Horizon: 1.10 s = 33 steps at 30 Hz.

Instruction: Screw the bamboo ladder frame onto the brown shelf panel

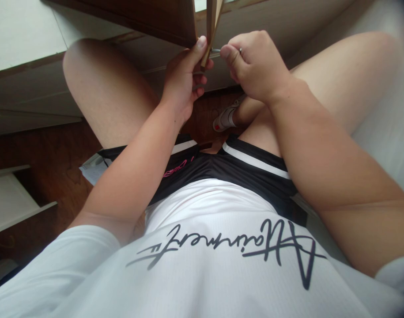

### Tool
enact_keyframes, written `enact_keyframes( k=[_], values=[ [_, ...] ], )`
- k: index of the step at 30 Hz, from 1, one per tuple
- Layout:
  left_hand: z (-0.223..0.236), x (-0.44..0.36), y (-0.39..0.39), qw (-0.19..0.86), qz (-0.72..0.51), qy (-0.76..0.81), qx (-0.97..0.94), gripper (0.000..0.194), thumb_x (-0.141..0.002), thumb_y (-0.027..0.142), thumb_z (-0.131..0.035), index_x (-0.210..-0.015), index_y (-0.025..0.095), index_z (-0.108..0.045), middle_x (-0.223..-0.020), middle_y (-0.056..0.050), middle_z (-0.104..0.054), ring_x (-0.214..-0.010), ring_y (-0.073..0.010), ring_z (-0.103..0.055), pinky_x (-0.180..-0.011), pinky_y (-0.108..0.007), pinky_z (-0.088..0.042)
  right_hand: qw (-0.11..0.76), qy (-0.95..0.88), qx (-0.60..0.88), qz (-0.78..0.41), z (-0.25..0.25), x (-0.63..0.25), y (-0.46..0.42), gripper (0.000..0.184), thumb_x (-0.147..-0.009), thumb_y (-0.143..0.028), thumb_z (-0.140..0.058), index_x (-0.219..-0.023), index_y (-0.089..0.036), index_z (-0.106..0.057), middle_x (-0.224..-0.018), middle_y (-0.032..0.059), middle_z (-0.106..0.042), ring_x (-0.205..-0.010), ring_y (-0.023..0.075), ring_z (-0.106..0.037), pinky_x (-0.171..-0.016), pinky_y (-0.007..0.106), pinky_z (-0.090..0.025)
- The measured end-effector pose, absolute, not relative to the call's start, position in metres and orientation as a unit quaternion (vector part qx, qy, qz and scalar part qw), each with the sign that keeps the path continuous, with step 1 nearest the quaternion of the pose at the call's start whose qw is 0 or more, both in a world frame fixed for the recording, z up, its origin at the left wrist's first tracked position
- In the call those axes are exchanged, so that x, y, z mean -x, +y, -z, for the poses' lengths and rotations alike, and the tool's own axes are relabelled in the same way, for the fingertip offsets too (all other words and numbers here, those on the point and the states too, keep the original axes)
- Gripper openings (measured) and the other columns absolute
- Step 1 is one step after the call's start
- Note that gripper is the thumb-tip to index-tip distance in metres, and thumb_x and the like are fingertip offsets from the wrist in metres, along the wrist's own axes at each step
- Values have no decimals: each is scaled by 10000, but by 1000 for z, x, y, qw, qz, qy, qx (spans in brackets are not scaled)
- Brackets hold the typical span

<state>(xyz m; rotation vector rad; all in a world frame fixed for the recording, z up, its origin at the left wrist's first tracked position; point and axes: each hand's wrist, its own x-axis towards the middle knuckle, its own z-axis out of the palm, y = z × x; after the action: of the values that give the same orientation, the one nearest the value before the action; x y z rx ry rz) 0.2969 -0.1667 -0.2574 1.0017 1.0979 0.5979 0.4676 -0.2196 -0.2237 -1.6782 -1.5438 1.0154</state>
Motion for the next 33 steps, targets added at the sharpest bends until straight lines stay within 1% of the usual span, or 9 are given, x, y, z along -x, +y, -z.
enact_keyframes(
  k=[3,7,12,14,18,21,23,28,33],
  values=[
    [258,-297,-166,703,-280,486,-436,227,-787,571,-653,-694,364,-655,-901,18,-707,-711,-189,-635,-405,-293,-363,321,-589,648,-360,224,-465,-221,417,-770,-556,-665,-505,-351,-418,-514,62,-412,-686,267,-460,-544,362,-206],
    [258,-297,-166,722,-281,479,-413,196,-724,571,-715,-716,384,-656,-886,16,-710,-741,-216,-647,-388,-303,-357,360,-503,621,-482,232,-459,-218,464,-782,-604,-592,-496,-311,-374,-456,34,-375,-521,213,-394,-528,354,-204],
    [252,-298,-168,742,-241,492,-385,438,-671,613,-703,-1098,536,-649,-892,41,-729,-792,-266,-669,-354,-319,-311,300,-336,546,-706,232,-464,-212,502,-726,-593,-607,-531,-265,-281,-399,-11,-255,-416,153,-182,-487,325,-131],
    [251,-299,-170,745,-231,496,-381,465,-678,622,-686,-1133,540,-639,-907,40,-733,-788,-265,-668,-352,-321,-299,277,-314,532,-736,230,-468,-211,481,-738,-555,-600,-535,-257,-281,-397,-14,-256,-419,145,-155,-487,324,-108],
    [251,-299,-170,728,-253,495,-402,389,-674,611,-688,-1050,514,-670,-935,46,-731,-820,-258,-669,-357,-321,-310,311,-342,534,-707,229,-471,-212,477,-788,-539,-595,-540,-255,-303,-414,-26,-228,-408,133,-155,-464,319,-107],
    [253,-298,-169,707,-271,497,-425,199,-710,608,-669,-788,425,-672,-914,38,-723,-814,-240,-668,-376,-315,-337,336,-375,542,-673,230,-470,-214,479,-856,-521,-581,-545,-258,-328,-422,-35,-209,-391,135,-191,-430,309,-124],
    [254,-297,-166,703,-285,496,-423,218,-744,570,-673,-664,372,-630,-881,30,-711,-756,-213,-652,-394,-310,-349,355,-387,557,-644,229,-469,-215,470,-898,-477,-555,-542,-255,-343,-426,-37,-212,-376,132,-213,-406,305,-139],
    [257,-295,-163,729,-315,469,-387,241,-706,518,-771,-641,348,-612,-779,30,-679,-607,-157,-556,-400,-288,-314,399,-439,579,-560,233,-461,-213,462,-939,-373,-520,-518,-236,-389,-461,-21,-297,-371,122,-315,-383,310,-183],
    [257,-294,-163,740,-308,459,-382,211,-763,503,-743,-710,320,-652,-837,14,-693,-655,-159,-538,-477,-303,-291,376,-538,615,-437,240,-455,-211,506,-964,-418,-496,-504,-226,-408,-470,5,-404,-443,129,-405,-491,305,-259]
  ],
)
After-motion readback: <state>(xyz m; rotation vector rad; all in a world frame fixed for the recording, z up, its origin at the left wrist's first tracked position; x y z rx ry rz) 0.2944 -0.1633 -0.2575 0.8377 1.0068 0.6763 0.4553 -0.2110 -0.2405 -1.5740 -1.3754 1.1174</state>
